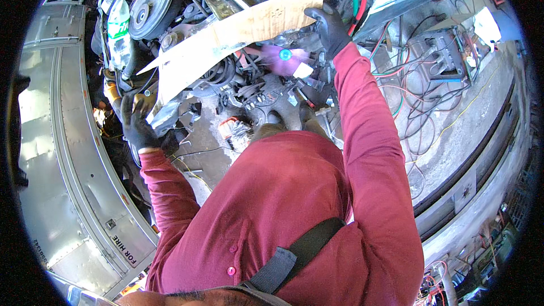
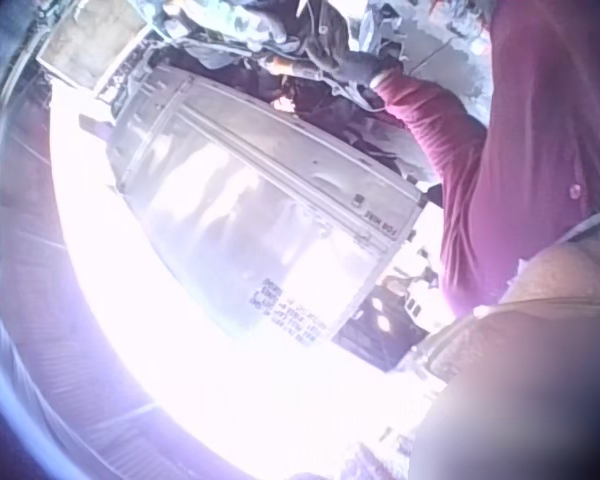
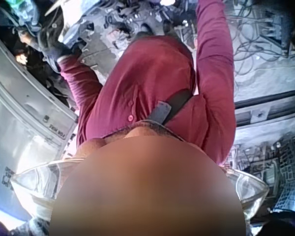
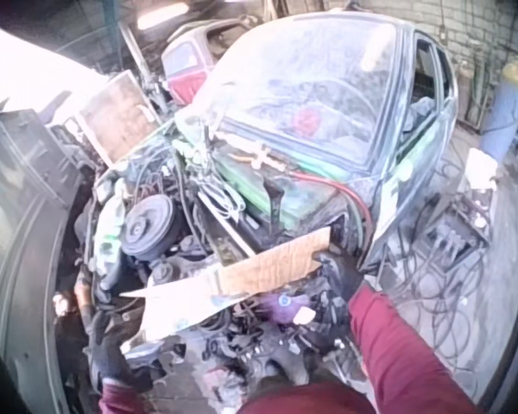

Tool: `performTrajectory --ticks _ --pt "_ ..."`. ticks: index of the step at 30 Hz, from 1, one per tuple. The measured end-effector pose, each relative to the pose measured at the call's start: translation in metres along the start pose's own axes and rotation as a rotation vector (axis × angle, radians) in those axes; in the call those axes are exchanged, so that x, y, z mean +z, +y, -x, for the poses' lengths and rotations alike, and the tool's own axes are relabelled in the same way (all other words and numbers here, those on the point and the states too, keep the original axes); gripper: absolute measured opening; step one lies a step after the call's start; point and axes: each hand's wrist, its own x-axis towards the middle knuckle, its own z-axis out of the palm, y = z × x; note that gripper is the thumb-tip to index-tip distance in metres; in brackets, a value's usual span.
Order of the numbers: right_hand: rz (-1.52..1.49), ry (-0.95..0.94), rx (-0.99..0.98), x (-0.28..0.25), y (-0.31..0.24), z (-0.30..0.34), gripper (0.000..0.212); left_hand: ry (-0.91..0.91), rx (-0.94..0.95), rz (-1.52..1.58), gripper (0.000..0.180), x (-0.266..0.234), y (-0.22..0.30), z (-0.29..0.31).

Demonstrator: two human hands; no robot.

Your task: The person positions a piece of cardboard over the front of a car engine bay and uses tin snips to cut the cardboard. After cutting, the person removes the cardboard and places it on the floor.

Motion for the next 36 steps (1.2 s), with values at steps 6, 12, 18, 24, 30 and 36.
performTrajectory --ticks 6,12,18,24,30,36 --pt "0.090 -0.048 -0.269 -0.001 0.000 -0.010 0.029 0.090 0.170 -0.031 0.051 0.008 0.046 -0.004" --pt "0.122 -0.005 -0.264 -0.005 0.024 -0.011 0.022 -0.460 0.794 -0.508 0.070 0.098 0.095 -0.023" --pt "-0.231 -0.041 -0.156 -0.005 0.026 -0.017 0.024 -0.746 0.748 -0.685 0.041 0.162 0.102 -0.022" --pt "0.392 0.026 -0.458 -0.012 0.002 0.003 0.036 -0.777 0.448 -0.531 0.026 0.136 0.111 -0.019" --pt "0.392 -0.005 -0.233 -0.007 -0.008 0.026 0.037 -0.781 0.179 -0.503 0.023 0.041 0.121 -0.027" --pt "0.135 -0.130 -0.163 0.021 0.015 -0.007 0.043 -0.643 -0.115 -0.370 0.023 -0.029 0.123 -0.013"
